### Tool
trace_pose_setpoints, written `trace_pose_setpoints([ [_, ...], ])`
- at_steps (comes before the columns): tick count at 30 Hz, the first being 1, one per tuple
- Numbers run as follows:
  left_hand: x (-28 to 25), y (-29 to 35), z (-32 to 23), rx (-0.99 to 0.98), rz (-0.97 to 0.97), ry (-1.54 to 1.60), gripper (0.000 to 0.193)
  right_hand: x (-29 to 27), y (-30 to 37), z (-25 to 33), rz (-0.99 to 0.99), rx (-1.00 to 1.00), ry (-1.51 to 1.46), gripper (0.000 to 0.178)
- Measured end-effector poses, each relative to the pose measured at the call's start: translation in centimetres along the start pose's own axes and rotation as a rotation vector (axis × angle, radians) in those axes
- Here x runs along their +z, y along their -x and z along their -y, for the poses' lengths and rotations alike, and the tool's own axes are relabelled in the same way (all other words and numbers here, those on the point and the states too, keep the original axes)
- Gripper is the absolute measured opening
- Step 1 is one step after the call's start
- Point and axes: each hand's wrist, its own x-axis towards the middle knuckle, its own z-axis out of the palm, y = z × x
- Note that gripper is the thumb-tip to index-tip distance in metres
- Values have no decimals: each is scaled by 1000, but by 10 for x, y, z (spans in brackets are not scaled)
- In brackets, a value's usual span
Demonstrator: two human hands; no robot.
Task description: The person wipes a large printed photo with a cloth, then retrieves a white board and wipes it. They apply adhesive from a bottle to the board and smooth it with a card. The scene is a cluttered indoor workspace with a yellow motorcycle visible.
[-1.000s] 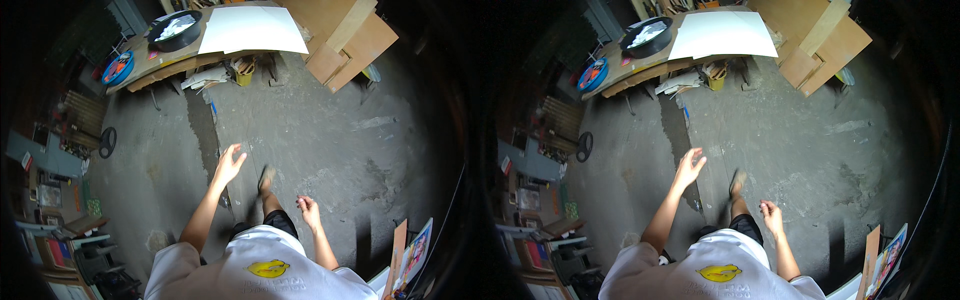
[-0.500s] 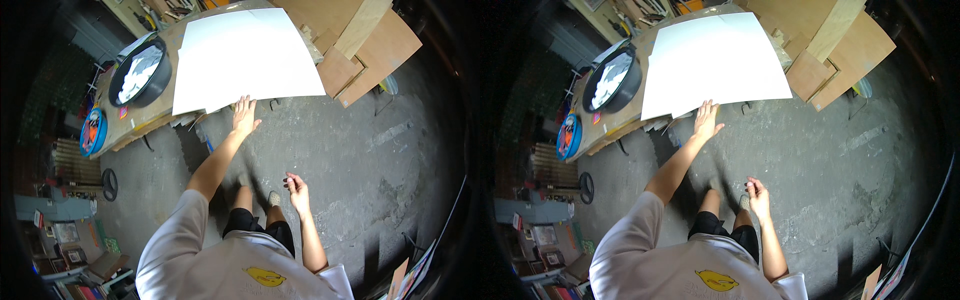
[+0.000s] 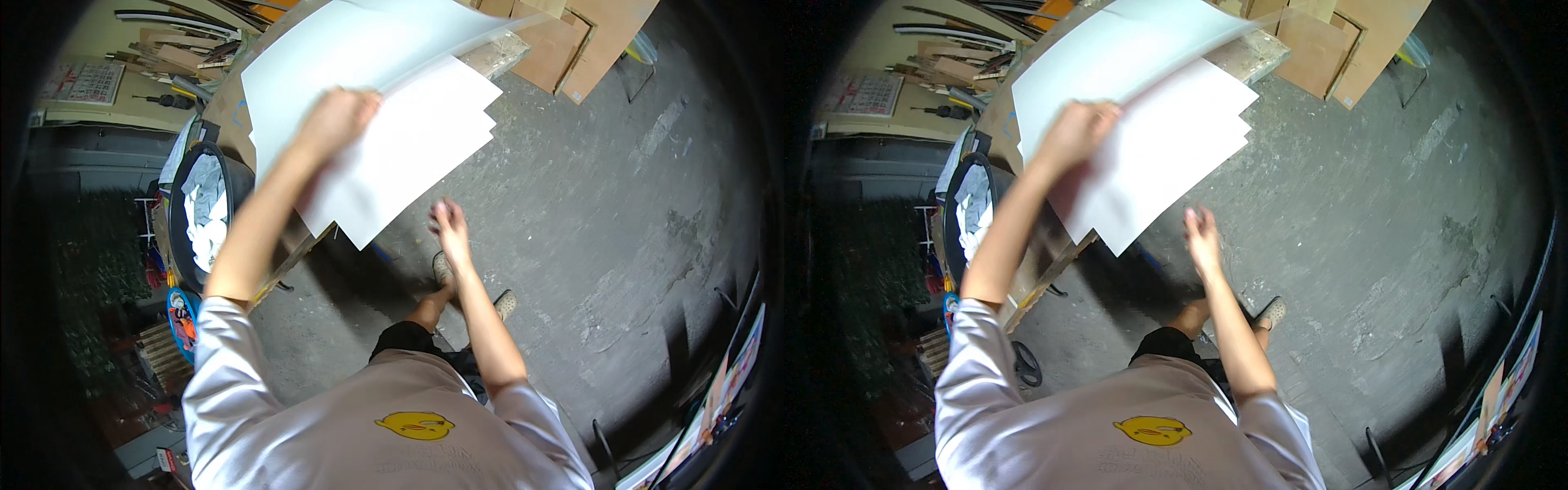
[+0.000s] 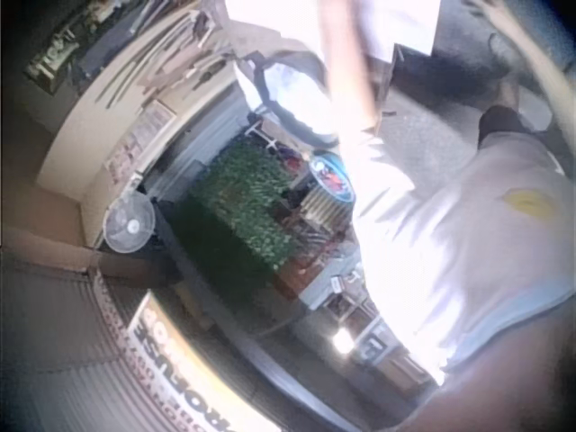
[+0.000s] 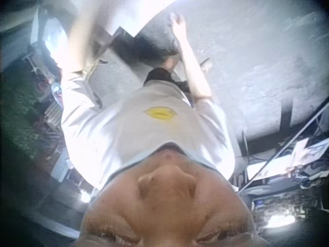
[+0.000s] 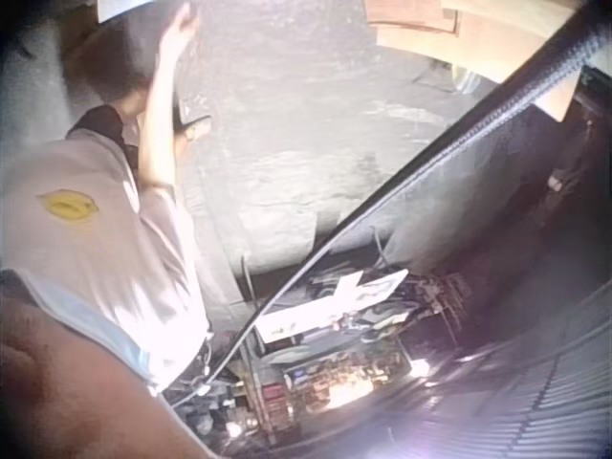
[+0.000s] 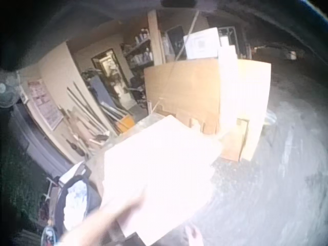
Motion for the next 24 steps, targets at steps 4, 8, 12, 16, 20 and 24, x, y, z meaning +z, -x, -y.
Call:
trace_pose_setpoints([
  [4, -81, -69, -23, 46, 59, -180, 38, 43, -88, -5, -286, -58, 198, 45],
  [8, -125, -83, -4, 50, -15, -156, 39, 55, -85, -16, -384, -7, 337, 32],
  [12, -164, -88, 28, -106, 39, -119, 39, 76, -31, 13, -426, -35, 425, 57],
  [16, -187, -117, 22, -41, 21, -62, 40, 83, -35, 7, -257, -9, 421, 67],
  [20, -192, -121, 10, -38, -57, -151, 34, 101, -31, 13, -308, 48, 256, 66],
  [24, -215, -125, -27, -68, -95, -230, 27, 112, -37, 3, -436, 53, 140, 66],
])
